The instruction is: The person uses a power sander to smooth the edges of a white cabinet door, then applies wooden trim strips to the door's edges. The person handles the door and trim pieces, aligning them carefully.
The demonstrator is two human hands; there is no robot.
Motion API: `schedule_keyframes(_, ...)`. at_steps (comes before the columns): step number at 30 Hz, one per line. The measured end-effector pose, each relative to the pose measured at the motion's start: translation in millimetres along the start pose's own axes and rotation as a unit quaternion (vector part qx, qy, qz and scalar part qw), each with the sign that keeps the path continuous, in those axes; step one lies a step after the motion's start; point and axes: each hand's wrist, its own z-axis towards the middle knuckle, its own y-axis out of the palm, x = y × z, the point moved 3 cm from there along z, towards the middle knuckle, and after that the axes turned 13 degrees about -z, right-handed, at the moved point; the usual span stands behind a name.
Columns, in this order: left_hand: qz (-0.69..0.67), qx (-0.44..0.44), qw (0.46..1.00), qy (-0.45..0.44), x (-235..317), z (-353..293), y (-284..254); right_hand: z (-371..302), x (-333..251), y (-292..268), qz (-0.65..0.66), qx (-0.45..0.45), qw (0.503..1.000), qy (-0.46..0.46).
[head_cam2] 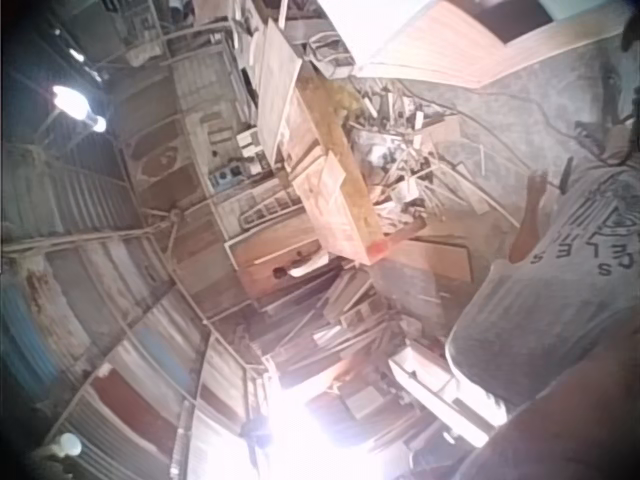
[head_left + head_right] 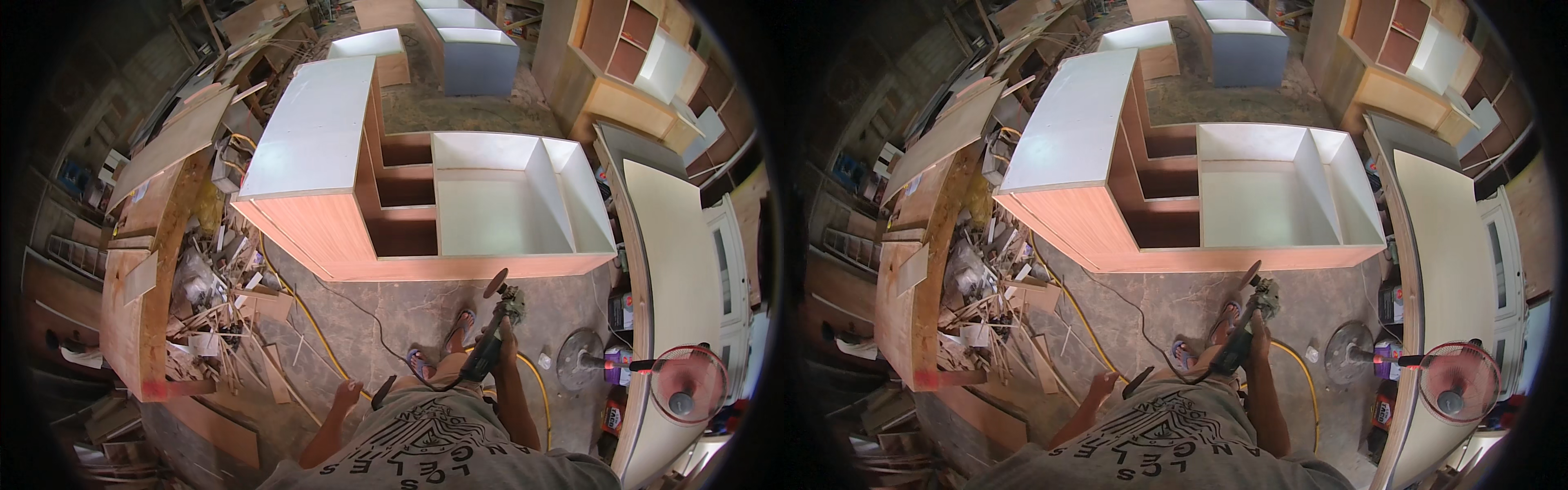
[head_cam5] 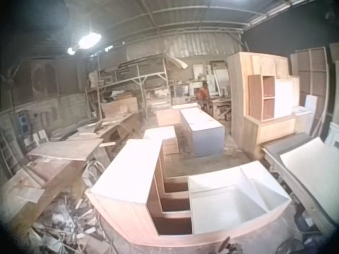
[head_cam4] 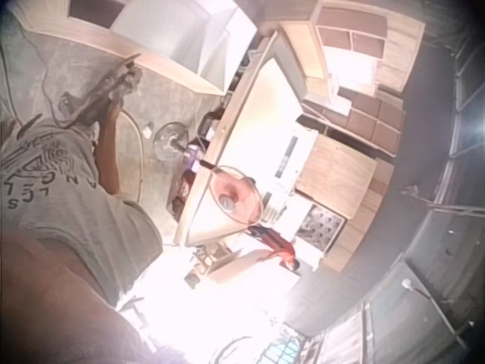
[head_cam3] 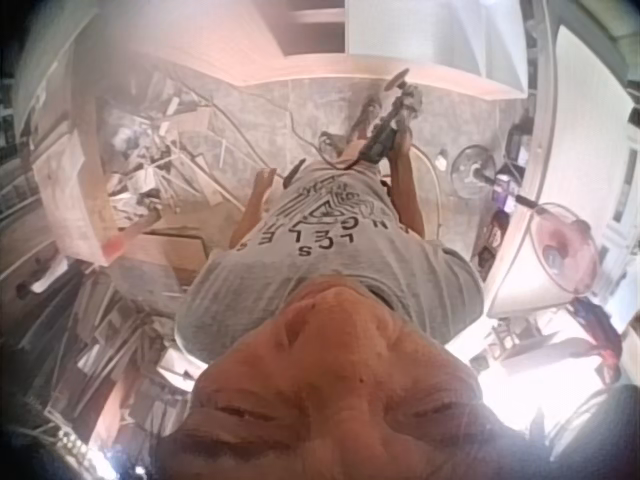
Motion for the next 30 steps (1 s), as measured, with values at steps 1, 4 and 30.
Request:
schedule_keyframes(1, -0.023, 0.018, 0.999, 0.026, 10, 8, 2, 2, 2, 4, -0.006, 0.002, 1.0, -0.001)
schedule_keyframes(4, -0.103, 0.025, 0.992, 0.071, 82, 27, 20, 10, 11, 6, -0.019, 0.014, 1.0, -0.012)
schedule_keyframes(30, -0.204, -0.334, 0.92, 0.022, 259, 3, 78, -3, 66, 74, -0.198, -0.199, 0.956, 0.081)
